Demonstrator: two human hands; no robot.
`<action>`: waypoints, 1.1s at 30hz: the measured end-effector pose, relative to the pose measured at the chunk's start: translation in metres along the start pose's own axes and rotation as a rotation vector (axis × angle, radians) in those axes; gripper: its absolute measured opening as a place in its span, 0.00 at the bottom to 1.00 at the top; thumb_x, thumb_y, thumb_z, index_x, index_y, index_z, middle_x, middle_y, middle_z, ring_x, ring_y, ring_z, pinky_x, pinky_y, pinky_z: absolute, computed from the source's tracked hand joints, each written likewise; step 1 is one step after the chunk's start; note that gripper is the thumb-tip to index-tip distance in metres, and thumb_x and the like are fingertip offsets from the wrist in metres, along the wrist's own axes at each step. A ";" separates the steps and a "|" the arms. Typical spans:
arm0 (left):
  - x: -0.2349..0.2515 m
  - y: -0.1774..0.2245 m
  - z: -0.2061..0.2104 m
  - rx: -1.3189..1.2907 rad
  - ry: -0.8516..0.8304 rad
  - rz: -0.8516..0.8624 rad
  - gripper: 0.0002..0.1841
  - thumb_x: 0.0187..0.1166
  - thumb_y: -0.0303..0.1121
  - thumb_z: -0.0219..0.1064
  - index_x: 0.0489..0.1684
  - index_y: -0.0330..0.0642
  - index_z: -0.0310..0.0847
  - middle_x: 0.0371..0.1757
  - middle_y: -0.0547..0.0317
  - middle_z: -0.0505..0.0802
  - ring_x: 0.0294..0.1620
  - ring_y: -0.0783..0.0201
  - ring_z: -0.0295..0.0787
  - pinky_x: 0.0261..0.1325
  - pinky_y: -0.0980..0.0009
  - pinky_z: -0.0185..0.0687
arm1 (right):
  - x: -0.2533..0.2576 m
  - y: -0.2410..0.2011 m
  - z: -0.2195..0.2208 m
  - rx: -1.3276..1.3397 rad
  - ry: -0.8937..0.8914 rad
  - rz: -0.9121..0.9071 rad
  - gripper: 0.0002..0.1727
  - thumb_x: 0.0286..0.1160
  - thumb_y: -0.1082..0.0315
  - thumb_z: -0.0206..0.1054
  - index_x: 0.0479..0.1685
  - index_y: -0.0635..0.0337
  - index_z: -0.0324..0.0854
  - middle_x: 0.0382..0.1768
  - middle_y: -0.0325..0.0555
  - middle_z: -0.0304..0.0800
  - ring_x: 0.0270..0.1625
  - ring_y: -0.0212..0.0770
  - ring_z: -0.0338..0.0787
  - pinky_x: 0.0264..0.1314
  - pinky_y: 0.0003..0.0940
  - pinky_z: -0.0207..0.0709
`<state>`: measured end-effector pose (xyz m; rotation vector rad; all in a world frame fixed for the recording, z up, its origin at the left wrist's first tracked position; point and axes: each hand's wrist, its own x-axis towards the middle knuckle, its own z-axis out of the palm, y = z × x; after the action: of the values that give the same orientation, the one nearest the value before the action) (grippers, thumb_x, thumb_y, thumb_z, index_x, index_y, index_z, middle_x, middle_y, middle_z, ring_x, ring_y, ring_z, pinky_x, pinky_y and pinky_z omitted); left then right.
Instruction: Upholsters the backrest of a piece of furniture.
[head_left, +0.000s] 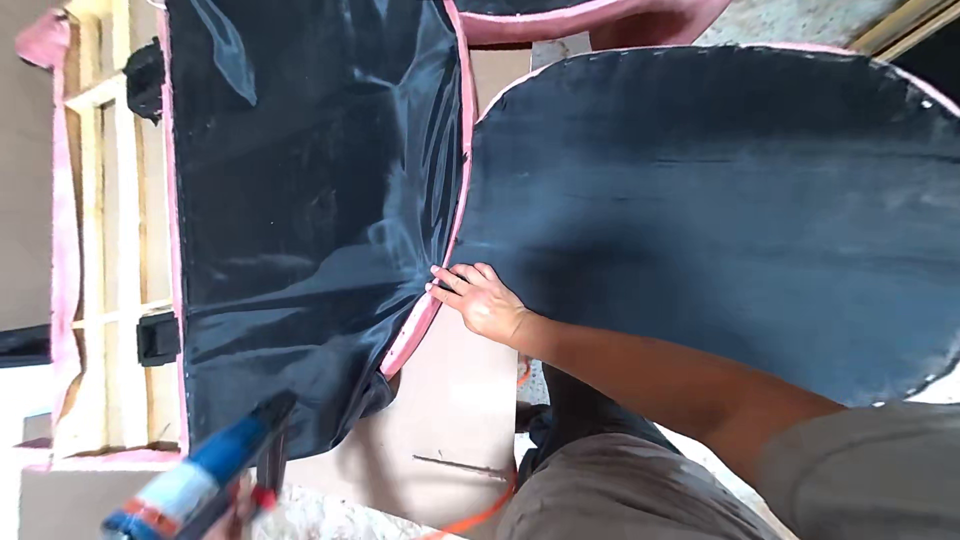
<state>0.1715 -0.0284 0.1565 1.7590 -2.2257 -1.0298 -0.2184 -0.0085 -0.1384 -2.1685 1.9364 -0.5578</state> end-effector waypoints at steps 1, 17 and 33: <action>0.035 0.032 -0.013 0.282 -0.079 0.104 0.30 0.75 0.45 0.75 0.64 0.25 0.77 0.50 0.46 0.94 0.49 0.59 0.94 0.58 0.53 0.92 | 0.000 0.000 -0.001 0.007 0.005 -0.004 0.34 0.77 0.75 0.58 0.84 0.37 0.73 0.89 0.39 0.68 0.84 0.51 0.72 0.79 0.55 0.65; 0.320 0.134 0.119 0.978 -0.683 0.669 0.18 0.68 0.40 0.80 0.57 0.73 0.92 0.53 0.72 0.97 0.59 0.63 0.92 0.62 0.47 0.87 | 0.000 0.010 -0.005 0.133 0.024 0.001 0.29 0.77 0.72 0.61 0.79 0.40 0.79 0.87 0.39 0.70 0.83 0.50 0.73 0.79 0.51 0.68; 0.307 0.157 0.133 1.140 -0.668 0.517 0.15 0.71 0.40 0.77 0.56 0.69 0.92 0.50 0.66 0.97 0.55 0.56 0.93 0.56 0.42 0.87 | -0.003 0.012 -0.004 0.157 0.062 0.007 0.28 0.76 0.70 0.63 0.76 0.38 0.82 0.87 0.47 0.69 0.83 0.51 0.74 0.80 0.52 0.68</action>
<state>-0.1181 -0.2327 0.0514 0.8435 -3.8762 -0.1598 -0.2307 -0.0070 -0.1400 -2.0707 1.8605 -0.7576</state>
